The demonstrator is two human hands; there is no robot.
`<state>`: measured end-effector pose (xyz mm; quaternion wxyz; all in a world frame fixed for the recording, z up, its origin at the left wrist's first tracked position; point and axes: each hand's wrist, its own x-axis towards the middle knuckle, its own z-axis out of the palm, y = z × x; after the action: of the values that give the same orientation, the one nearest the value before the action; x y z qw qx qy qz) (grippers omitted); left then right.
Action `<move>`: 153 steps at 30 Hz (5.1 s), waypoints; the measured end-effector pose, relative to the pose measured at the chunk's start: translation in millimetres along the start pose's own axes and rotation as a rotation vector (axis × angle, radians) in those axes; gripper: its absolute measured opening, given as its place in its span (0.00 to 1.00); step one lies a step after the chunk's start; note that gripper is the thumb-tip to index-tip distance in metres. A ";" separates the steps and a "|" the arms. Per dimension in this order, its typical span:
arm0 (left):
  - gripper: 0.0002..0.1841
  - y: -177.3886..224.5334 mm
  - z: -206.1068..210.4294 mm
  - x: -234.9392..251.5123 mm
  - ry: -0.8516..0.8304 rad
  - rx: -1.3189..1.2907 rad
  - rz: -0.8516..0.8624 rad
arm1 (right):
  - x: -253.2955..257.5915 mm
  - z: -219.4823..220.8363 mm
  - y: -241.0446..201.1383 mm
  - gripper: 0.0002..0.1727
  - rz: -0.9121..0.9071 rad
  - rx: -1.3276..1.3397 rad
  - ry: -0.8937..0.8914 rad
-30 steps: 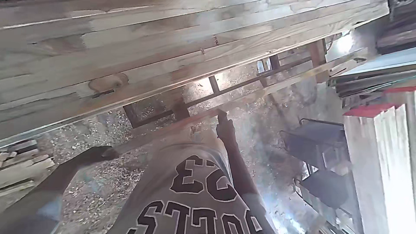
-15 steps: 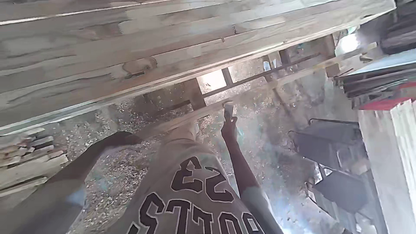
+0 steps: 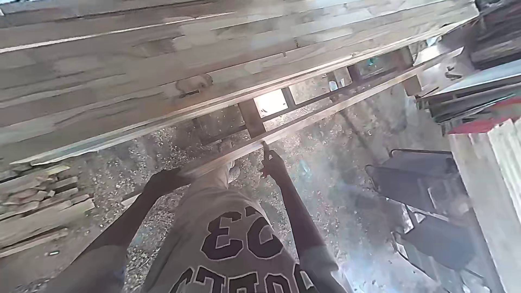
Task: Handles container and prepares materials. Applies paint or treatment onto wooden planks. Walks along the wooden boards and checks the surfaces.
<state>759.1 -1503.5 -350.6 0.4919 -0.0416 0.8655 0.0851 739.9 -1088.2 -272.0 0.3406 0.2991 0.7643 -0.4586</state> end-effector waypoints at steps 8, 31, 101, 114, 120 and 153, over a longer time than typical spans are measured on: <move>0.35 -8.4 -6.1 -10.2 0.257 0.090 0.116 | 20.4 -50.5 38.7 0.30 -0.209 -0.012 0.439; 0.31 -17.2 -13.5 -1.7 0.009 0.135 0.081 | 0.0 -55.5 -11.9 0.25 0.013 -0.225 0.050; 0.25 -161.4 -8.4 29.1 -0.478 -0.601 0.376 | -32.7 195.5 19.6 0.34 -0.366 -0.123 0.376; 0.46 -156.8 -28.8 15.9 -0.058 -0.141 0.350 | -27.9 96.6 63.6 0.34 -0.240 0.184 0.677; 0.38 -143.4 -42.5 12.4 -0.120 -0.227 0.265 | 66.0 -10.9 25.5 0.32 -0.335 -0.177 0.628; 0.29 -108.0 -34.1 -19.0 -0.020 -0.004 0.037 | 91.3 -168.3 -133.9 0.36 -1.002 -1.570 -0.182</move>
<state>756.8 -1616.2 -328.7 0.4987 -0.0255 0.8610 0.0963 541.6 -976.3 -219.6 0.2664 -0.4179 0.8654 0.0739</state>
